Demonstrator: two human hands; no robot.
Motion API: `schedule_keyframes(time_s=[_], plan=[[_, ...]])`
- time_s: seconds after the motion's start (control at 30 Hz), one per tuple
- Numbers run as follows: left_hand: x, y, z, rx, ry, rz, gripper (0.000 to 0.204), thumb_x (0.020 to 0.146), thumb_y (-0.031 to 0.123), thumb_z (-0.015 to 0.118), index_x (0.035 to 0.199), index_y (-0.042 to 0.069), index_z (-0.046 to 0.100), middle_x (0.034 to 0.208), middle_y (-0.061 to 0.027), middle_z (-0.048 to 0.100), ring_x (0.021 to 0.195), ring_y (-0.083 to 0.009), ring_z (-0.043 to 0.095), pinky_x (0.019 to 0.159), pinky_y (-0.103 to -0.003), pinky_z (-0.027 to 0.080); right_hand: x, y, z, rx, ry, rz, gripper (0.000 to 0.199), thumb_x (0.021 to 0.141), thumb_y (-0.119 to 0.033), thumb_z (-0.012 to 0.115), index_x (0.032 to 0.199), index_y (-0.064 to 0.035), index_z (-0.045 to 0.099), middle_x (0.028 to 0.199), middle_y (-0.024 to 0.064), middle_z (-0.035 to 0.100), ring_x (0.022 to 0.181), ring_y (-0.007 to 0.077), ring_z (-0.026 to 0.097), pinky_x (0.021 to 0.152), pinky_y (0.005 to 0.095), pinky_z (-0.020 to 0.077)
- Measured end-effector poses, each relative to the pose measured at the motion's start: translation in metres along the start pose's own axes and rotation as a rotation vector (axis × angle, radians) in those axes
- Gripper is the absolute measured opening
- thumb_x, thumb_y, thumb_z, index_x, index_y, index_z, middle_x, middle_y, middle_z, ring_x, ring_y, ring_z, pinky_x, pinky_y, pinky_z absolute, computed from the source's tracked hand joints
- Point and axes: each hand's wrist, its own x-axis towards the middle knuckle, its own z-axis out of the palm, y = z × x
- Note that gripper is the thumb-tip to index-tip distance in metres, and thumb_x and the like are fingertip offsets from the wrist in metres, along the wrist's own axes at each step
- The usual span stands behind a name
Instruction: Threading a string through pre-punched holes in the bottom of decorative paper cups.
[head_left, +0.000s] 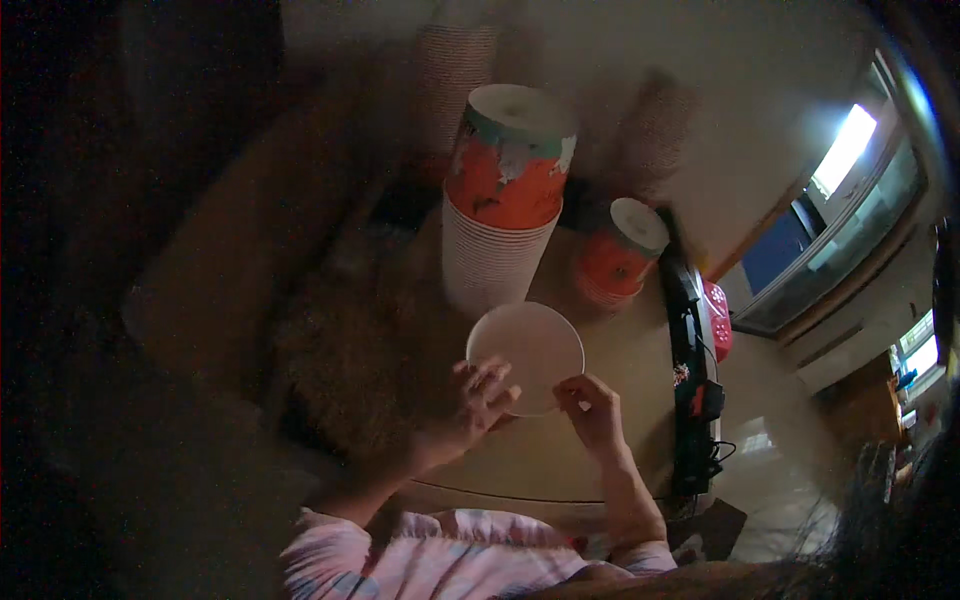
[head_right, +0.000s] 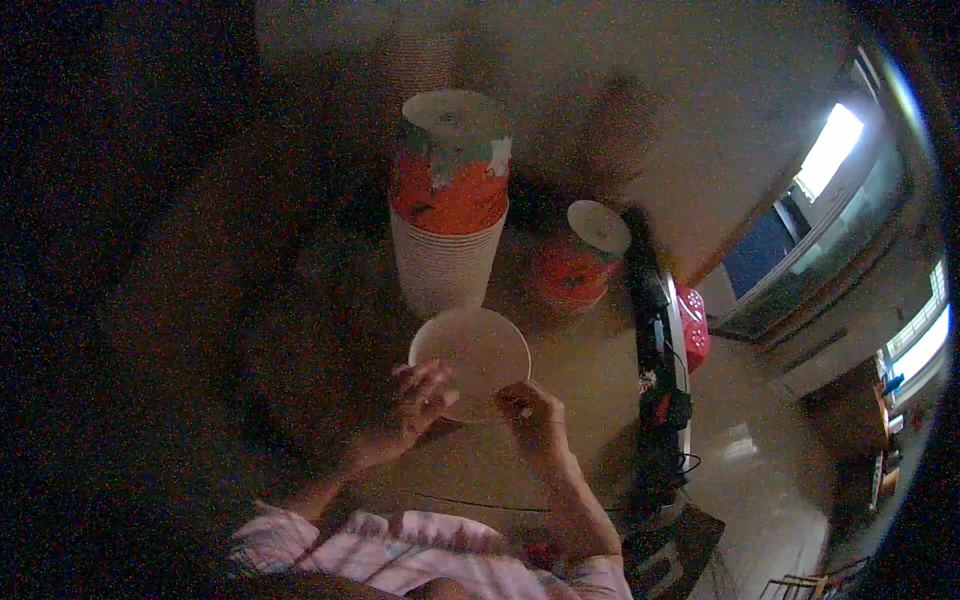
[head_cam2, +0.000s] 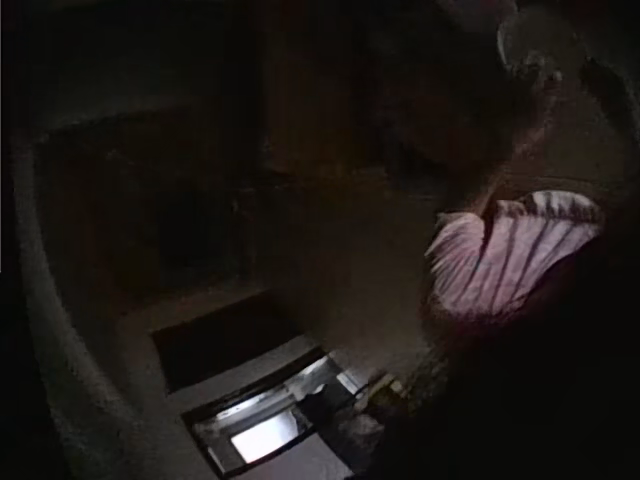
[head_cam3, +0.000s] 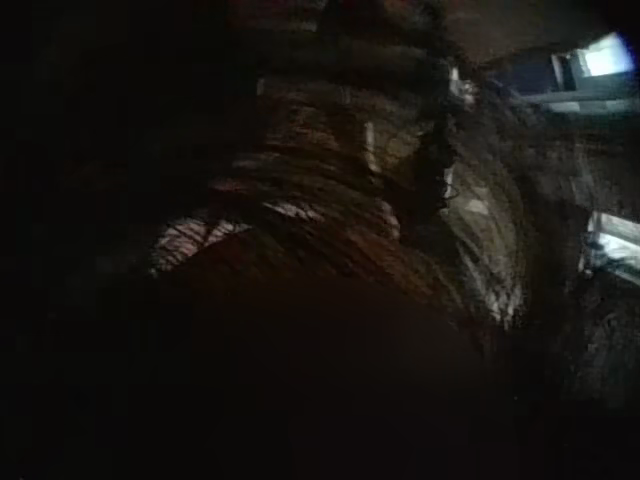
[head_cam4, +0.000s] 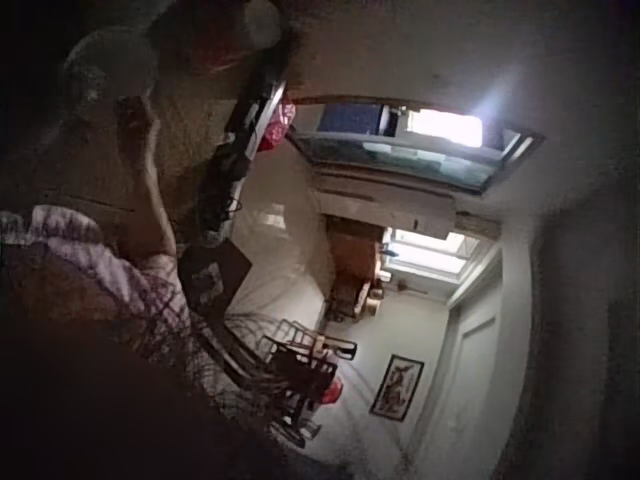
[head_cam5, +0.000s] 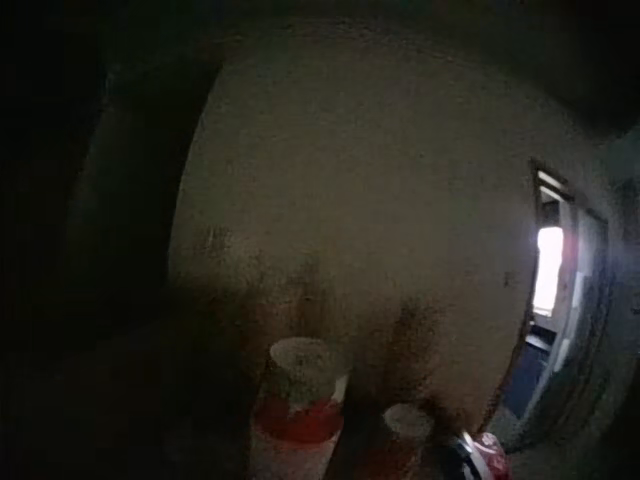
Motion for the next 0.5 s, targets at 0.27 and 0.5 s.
schedule_keyframes(time_s=[0.27,0.5], plan=[[-0.011,-0.019,-0.02,-0.401,-0.193,0.035,0.011,0.076,0.014,0.062,0.082,0.006,0.061,0.085,-0.0068,0.06,0.087,-0.022,0.057,0.075,-0.033,0.046,-0.003,-0.009,-0.011,-0.176,-0.057,-0.065,0.006,0.077,-0.002,0.062,0.083,-0.0019,0.061,0.073,0.0071,0.06,0.065,0.0134,0.059,0.06,0.025,0.0457],[-0.01,-0.026,-0.011,-0.662,-0.027,-0.404,0.006,0.078,0.008,0.06,0.084,0.006,0.059,0.09,-0.0077,0.057,0.084,-0.0262,0.056,0.071,-0.032,0.046,-0.025,-0.019,-0.013,-0.222,-0.11,-0.026,0.006,0.077,-0.003,0.062,0.083,-0.0029,0.061,0.074,0.0087,0.06,0.065,0.017,0.059,0.058,0.0275,0.0467]])
